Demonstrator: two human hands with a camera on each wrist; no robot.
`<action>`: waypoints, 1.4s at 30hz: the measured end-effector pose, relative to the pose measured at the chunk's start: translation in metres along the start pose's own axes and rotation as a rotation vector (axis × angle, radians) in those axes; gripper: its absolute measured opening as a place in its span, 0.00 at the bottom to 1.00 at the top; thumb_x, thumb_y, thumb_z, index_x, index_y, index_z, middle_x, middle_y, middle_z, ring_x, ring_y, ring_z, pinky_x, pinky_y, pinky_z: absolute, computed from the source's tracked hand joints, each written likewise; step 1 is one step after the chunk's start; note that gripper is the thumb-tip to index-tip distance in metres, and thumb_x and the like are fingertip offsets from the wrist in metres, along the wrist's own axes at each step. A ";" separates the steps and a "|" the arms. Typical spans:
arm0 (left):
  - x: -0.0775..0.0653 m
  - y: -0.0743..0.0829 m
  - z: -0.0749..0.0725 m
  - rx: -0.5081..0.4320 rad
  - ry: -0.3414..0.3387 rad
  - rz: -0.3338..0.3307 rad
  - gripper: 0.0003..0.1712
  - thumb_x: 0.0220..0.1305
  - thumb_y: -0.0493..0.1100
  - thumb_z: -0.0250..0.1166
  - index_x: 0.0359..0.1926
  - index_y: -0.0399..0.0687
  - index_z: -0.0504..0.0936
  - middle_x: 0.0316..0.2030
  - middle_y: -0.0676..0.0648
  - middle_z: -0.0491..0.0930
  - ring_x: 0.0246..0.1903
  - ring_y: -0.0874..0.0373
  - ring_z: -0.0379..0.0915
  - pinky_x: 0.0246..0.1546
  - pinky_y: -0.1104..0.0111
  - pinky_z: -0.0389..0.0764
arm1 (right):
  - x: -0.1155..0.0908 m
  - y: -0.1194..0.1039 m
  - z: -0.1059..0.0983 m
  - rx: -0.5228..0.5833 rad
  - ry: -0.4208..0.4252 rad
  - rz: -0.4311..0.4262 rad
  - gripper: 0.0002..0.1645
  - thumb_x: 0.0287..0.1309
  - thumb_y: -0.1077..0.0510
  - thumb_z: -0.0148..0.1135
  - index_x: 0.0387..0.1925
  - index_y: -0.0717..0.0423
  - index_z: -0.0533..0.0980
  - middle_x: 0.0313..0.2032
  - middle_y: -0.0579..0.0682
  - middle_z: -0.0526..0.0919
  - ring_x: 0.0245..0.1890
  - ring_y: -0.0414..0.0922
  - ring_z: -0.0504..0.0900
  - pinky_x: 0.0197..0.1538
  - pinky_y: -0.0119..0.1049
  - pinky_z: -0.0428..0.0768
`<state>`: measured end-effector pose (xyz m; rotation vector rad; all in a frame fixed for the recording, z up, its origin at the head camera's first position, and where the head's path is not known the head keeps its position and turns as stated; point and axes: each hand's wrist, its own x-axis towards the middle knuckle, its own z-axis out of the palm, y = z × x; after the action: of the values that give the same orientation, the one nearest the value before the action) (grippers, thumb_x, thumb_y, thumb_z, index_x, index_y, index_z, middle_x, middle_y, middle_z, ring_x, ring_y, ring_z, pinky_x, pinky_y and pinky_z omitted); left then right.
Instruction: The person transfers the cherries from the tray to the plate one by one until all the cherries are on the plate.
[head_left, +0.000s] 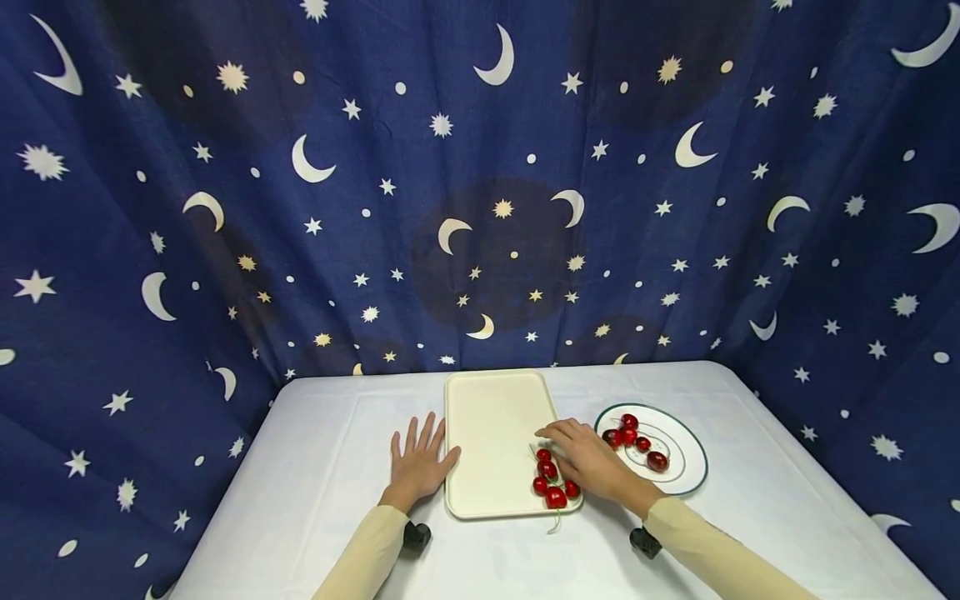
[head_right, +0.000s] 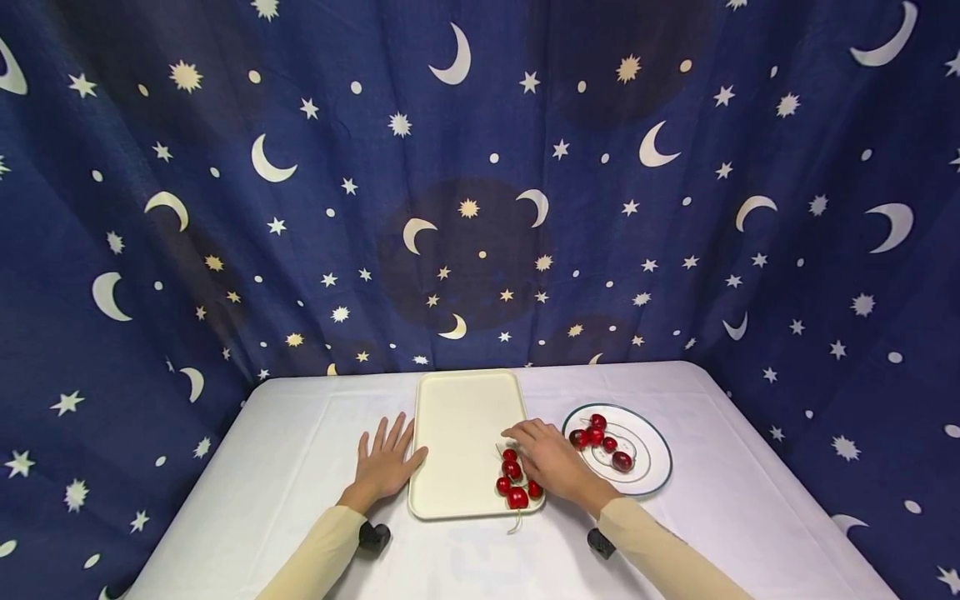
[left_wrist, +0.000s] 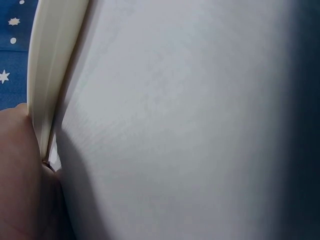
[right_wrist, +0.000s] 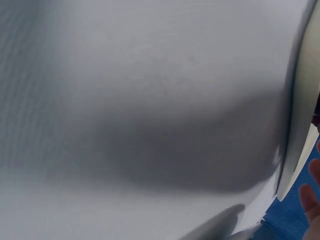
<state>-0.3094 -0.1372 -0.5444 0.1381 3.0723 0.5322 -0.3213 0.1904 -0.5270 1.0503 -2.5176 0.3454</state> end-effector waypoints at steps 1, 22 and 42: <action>0.000 0.000 0.001 -0.002 0.004 0.002 0.42 0.76 0.67 0.44 0.81 0.53 0.56 0.83 0.47 0.49 0.83 0.40 0.38 0.80 0.37 0.38 | 0.000 0.000 0.000 -0.003 -0.019 -0.007 0.28 0.58 0.63 0.70 0.61 0.49 0.79 0.55 0.48 0.83 0.55 0.47 0.80 0.53 0.46 0.80; 0.012 -0.011 0.016 -0.002 0.028 0.013 0.43 0.75 0.71 0.42 0.82 0.58 0.53 0.84 0.51 0.45 0.84 0.43 0.33 0.80 0.38 0.36 | 0.001 -0.002 -0.002 -0.007 -0.066 -0.024 0.20 0.61 0.59 0.71 0.55 0.44 0.83 0.52 0.46 0.84 0.53 0.45 0.80 0.51 0.44 0.78; 0.012 -0.011 0.017 0.006 0.016 0.003 0.43 0.75 0.70 0.43 0.82 0.58 0.52 0.84 0.51 0.44 0.84 0.43 0.32 0.80 0.38 0.34 | -0.004 0.004 0.002 -0.040 0.003 -0.005 0.15 0.58 0.55 0.74 0.47 0.47 0.83 0.49 0.46 0.86 0.51 0.45 0.81 0.53 0.46 0.79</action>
<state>-0.3217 -0.1406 -0.5642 0.1387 3.0898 0.5265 -0.3223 0.1947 -0.5312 1.0395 -2.5087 0.2936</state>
